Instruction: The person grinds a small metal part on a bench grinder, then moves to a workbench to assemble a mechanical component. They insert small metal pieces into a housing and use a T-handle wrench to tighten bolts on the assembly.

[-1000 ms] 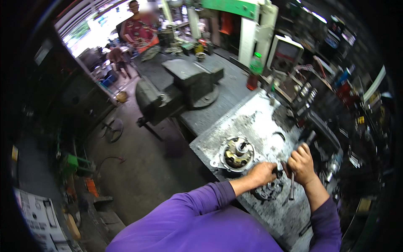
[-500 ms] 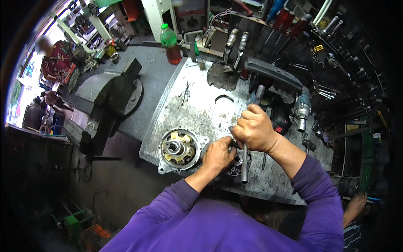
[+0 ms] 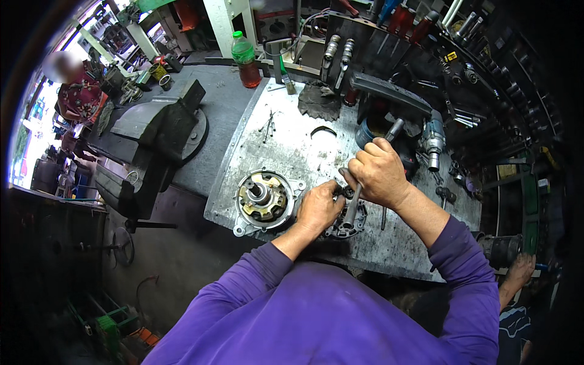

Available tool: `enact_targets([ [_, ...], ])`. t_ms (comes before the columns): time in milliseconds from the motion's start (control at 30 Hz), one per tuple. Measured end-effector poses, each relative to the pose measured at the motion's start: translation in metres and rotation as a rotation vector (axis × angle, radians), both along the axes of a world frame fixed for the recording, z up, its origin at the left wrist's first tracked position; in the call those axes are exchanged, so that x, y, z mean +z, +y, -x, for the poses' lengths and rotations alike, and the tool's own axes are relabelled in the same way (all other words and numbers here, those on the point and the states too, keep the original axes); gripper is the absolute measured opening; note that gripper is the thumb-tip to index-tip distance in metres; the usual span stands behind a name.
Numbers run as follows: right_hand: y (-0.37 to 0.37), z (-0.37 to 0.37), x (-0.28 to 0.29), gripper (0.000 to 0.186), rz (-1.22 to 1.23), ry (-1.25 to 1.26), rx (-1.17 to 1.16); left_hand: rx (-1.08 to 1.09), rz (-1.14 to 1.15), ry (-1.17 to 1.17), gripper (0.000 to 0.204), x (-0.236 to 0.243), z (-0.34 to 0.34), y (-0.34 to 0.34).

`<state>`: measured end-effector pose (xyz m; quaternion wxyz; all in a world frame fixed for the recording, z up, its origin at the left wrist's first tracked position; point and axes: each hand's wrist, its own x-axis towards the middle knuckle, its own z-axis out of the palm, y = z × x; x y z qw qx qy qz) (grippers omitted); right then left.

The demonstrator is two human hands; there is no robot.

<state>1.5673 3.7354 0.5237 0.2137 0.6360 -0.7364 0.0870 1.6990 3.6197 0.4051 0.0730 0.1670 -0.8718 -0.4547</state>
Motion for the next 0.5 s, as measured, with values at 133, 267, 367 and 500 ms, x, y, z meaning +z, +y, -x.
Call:
enact_targets([
  [133,0.001,0.000,0.002,0.025,-0.002,0.044,-0.013,-0.010,-0.005,0.045,0.026,0.000,0.001,-0.001],
  [267,0.001,-0.013,-0.007,0.022,0.033,0.022,-0.081,-0.031,-0.023,0.054,0.027,-0.007,0.003,-0.002],
  [367,0.003,-0.009,-0.006,0.018,0.026,0.007,-0.014,-0.050,-0.001,0.039,0.026,-0.010,0.006,-0.002],
  [500,0.000,-0.010,-0.007,0.016,0.002,-0.039,-0.049,-0.051,-0.030,0.052,0.028,-0.013,0.008,-0.003],
])
